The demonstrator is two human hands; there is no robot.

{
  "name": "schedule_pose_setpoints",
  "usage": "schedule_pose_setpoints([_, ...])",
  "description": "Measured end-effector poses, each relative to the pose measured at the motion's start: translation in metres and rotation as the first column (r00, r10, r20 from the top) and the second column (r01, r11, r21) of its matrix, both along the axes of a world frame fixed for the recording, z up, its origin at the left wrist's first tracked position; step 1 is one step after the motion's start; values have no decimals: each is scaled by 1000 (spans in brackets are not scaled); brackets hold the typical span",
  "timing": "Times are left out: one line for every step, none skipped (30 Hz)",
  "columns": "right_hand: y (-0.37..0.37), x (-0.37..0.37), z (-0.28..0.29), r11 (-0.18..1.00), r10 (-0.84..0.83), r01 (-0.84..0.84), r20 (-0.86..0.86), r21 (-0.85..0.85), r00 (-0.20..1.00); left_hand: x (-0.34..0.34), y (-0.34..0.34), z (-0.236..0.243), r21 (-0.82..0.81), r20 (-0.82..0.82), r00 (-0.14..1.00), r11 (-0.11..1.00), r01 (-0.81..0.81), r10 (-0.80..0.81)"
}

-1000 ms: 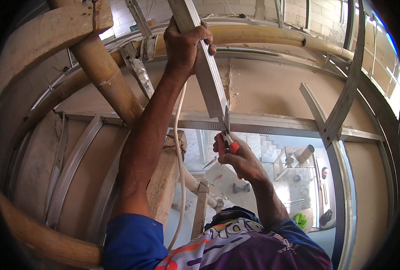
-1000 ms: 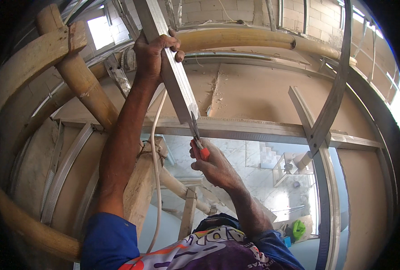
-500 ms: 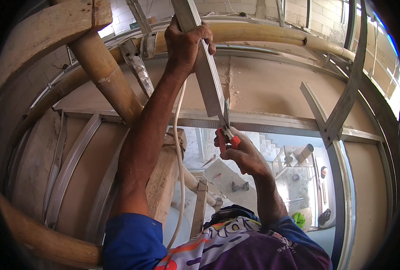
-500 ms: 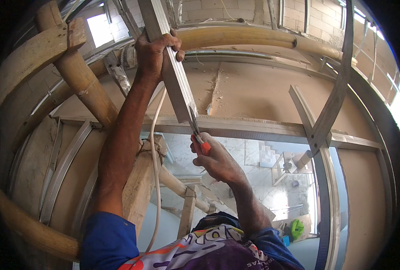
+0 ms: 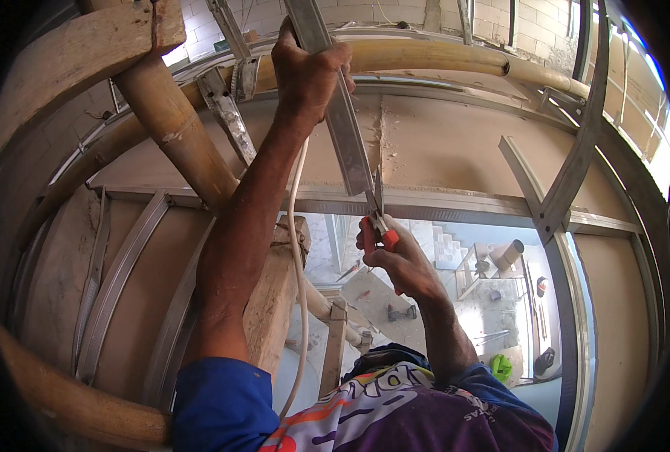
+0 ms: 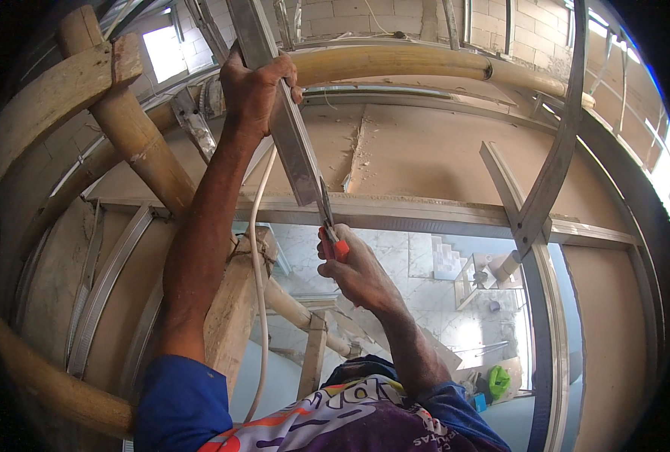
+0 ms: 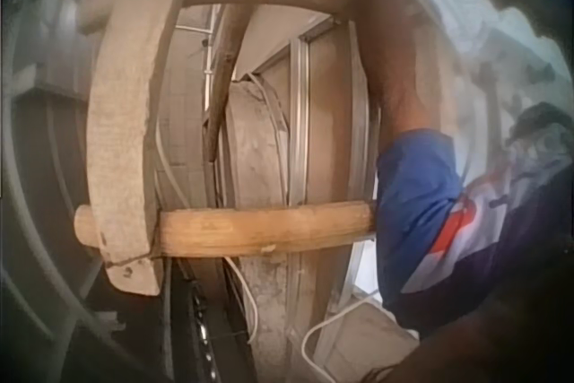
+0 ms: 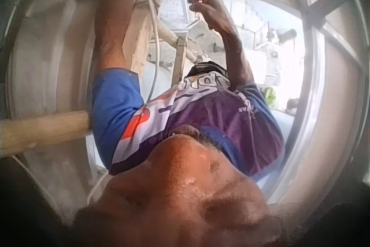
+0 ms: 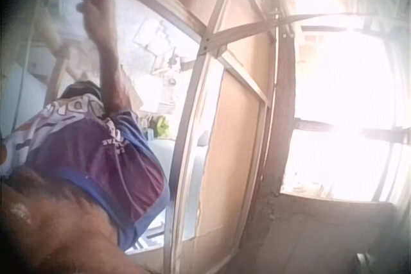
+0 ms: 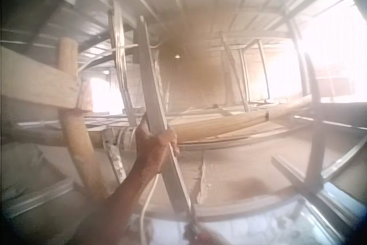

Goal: The person uses shears to cut and notch a metal stud while working on a ceiling frame, then aligns it with other studs.

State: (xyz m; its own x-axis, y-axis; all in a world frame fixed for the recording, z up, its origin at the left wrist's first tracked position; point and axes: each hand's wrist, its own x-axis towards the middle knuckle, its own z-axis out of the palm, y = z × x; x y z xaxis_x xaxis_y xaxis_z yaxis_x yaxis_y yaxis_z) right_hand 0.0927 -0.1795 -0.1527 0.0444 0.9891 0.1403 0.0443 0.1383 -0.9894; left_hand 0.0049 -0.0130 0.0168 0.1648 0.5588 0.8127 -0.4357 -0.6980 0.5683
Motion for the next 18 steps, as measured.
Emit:
schedule_pose_setpoints([2,0,-3,1000,-4,4,-9,4,1000,0,-2,1,12,5,1000,1000,-25,25])
schedule_pose_setpoints([2,1,-4,1000,-8,9,-19,8,1000,1,-4,2,23,11,999,998,-50,50])
schedule_pose_setpoints([3,0,-3,1000,-7,7,2,-3,1000,1,-5,2,33,17,997,996,-78,78])
schedule_pose_setpoints([4,1,-2,1000,-7,7,23,-14,1000,0,-5,2,40,22,997,996,-77,77])
schedule_pose_setpoints([5,1,-2,1000,-6,7,44,-24,999,0,-4,1,47,27,997,996,-76,75])
schedule_pose_setpoints([5,0,-2,1000,6,-6,6,-19,1000,1,-3,1,54,31,997,996,-73,72])
schedule_pose_setpoints([5,0,-1,1000,18,-18,-32,-14,999,0,-2,1,45,24,998,998,-51,50])
schedule_pose_setpoints([5,-1,0,1000,29,-30,-70,-8,997,0,-1,2,35,17,999,999,-29,28])
schedule_pose_setpoints([6,-1,0,998,55,-55,-87,2,995,-2,-1,2,25,10,1000,1000,-12,12])
schedule_pose_setpoints([6,-1,0,997,80,-80,-105,12,991,-3,0,2,16,31,999,1000,21,-22])
schedule_pose_setpoints([7,-1,0,994,106,-104,-122,22,987,-5,2,2,7,52,997,998,55,-55])
schedule_pose_setpoints([7,-2,0,994,111,-108,-138,34,984,-5,4,2,-1,74,993,996,93,-93])
schedule_pose_setpoints([8,-2,-1,993,118,-112,-155,46,981,-5,5,1,-20,89,987,991,134,-132])
schedule_pose_setpoints([8,-3,-2,992,124,-116,-170,58,978,-5,7,0,-38,105,980,984,176,-171])
schedule_pose_setpoints([8,-3,-2,991,130,-120,-159,66,979,-6,8,-1,-55,123,970,975,216,-208])
schedule_pose_setpoints([7,-3,-1,989,135,-125,-146,74,980,-6,9,-1,-69,115,966,968,242,-233])
schedule_pose_setpoints([7,-4,-1,988,141,-131,-134,82,981,-7,10,-2,-83,107,960,960,267,-258])
schedule_pose_setpoints([6,-4,0,987,153,-144,-135,77,979,-7,10,-2,-98,98,954,951,292,-283])
